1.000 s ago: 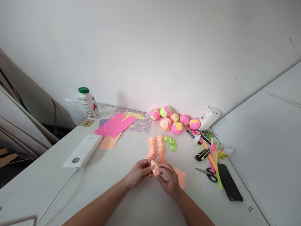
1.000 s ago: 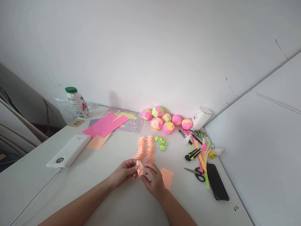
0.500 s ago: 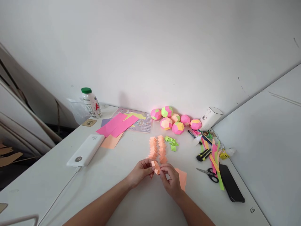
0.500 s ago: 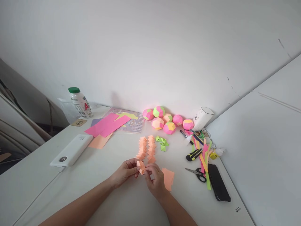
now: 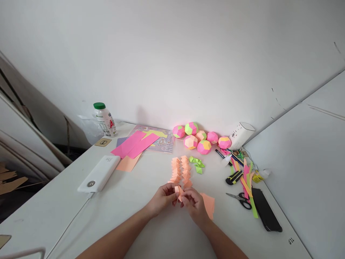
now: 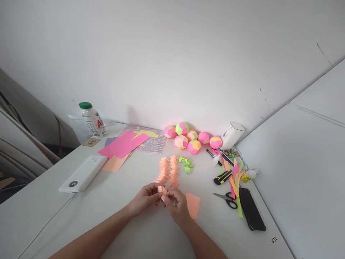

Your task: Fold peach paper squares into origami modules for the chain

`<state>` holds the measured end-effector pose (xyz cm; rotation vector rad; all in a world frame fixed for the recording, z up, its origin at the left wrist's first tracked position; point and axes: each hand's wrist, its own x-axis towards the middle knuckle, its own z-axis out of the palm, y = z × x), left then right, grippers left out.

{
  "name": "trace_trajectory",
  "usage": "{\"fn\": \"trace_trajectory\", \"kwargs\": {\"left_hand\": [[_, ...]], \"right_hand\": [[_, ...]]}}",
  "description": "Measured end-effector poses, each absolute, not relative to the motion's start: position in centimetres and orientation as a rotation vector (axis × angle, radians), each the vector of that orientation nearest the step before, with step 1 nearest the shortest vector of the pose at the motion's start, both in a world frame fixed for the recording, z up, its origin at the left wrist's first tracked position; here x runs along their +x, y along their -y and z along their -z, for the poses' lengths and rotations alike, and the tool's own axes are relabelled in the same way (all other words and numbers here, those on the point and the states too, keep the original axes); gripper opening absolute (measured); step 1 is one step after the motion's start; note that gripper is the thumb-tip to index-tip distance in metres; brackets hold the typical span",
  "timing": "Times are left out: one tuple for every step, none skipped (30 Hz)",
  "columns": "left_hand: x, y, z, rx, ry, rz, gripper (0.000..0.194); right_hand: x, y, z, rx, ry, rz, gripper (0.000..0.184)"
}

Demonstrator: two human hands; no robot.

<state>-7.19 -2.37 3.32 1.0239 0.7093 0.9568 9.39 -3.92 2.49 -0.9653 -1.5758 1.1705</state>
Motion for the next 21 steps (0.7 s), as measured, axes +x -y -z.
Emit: {"fn": "trace_trajectory", "kwargs": {"left_hand": [[-7.18,2.41,-3.36,1.026,-0.7,-0.948,0.025],[-7.18,2.45,-3.37,1.019,-0.702,-0.94,0.026],[-7.18,2.47,-3.34,1.003,-0.715,-0.935,0.028],[-7.19,2.47,-3.26,0.983,-0.737,-0.934,0.031],[-7.2,2.45,-3.14,0.967,-0.76,-0.932,0.033],[-7.21,2.43,-3.01,0.961,-0.779,-0.927,0.034],[-7.21,2.4,-2.87,0.966,-0.793,-0.92,0.034],[-7.2,2.38,-2.76,0.978,-0.807,-0.913,0.034],[-7.2,2.36,-2.67,0.995,-0.819,-0.904,0.035],[-7.18,2.35,-2.62,1.011,-0.829,-0.895,0.036],[-7.17,2.35,-2.61,1.023,-0.837,-0.889,0.037],[-7.16,2.35,-2.63,1.03,-0.84,-0.886,0.037],[-7.15,2.37,-2.66,1.033,-0.834,-0.886,0.037],[-7.15,2.39,-2.7,1.033,-0.821,-0.887,0.036],[-7.15,2.4,-2.74,1.031,-0.804,-0.887,0.034],[-7.16,2.41,-2.78,1.026,-0.789,-0.885,0.033],[-7.18,2.41,-2.8,1.017,-0.78,-0.88,0.032],[-7.21,2.4,-2.8,1.005,-0.783,-0.874,0.032],[-7.26,2.38,-2.8,0.987,-0.797,-0.867,0.033],[-7.32,2.35,-2.79,0.964,-0.816,-0.86,0.033],[-7.38,2.31,-2.77,0.935,-0.835,-0.853,0.034]], "right_hand": [[9.36,3.9,-2.48,-0.982,1.556,-1.208,0.011],[9.34,3.89,-2.47,-0.999,1.541,-1.231,0.011],[9.32,3.89,-2.48,-1.016,1.53,-1.244,0.01],[9.31,3.9,-2.5,-1.029,1.52,-1.249,0.009],[9.31,3.91,-2.52,-1.038,1.513,-1.251,0.009],[9.31,3.93,-2.54,-1.041,1.51,-1.253,0.008],[9.31,3.94,-2.55,-1.038,1.507,-1.257,0.008],[9.31,3.96,-2.55,-1.031,1.507,-1.263,0.008],[9.31,3.98,-2.53,-1.024,1.509,-1.269,0.008],[9.32,3.99,-2.49,-1.017,1.513,-1.275,0.008],[9.33,4.01,-2.42,-1.009,1.518,-1.28,0.008],[9.34,4.03,-2.35,-1.0,1.524,-1.282,0.008],[9.37,4.05,-2.26,-0.992,1.529,-1.283,0.007],[9.4,4.07,-2.18,-0.986,1.538,-1.284,0.007],[9.43,4.1,-2.11,-0.98,1.55,-1.284,0.007],[9.47,4.13,-2.07,-0.975,1.566,-1.282,0.008],[9.51,4.16,-2.04,-0.969,1.586,-1.276,0.009],[9.55,4.18,-2.03,-0.96,1.608,-1.258,0.011],[9.59,4.19,-2.03,-0.944,1.639,-1.222,0.013],[9.63,4.19,-2.04,-0.915,1.683,-1.164,0.016],[9.67,4.17,-2.05,-0.876,1.737,-1.084,0.019]]}}
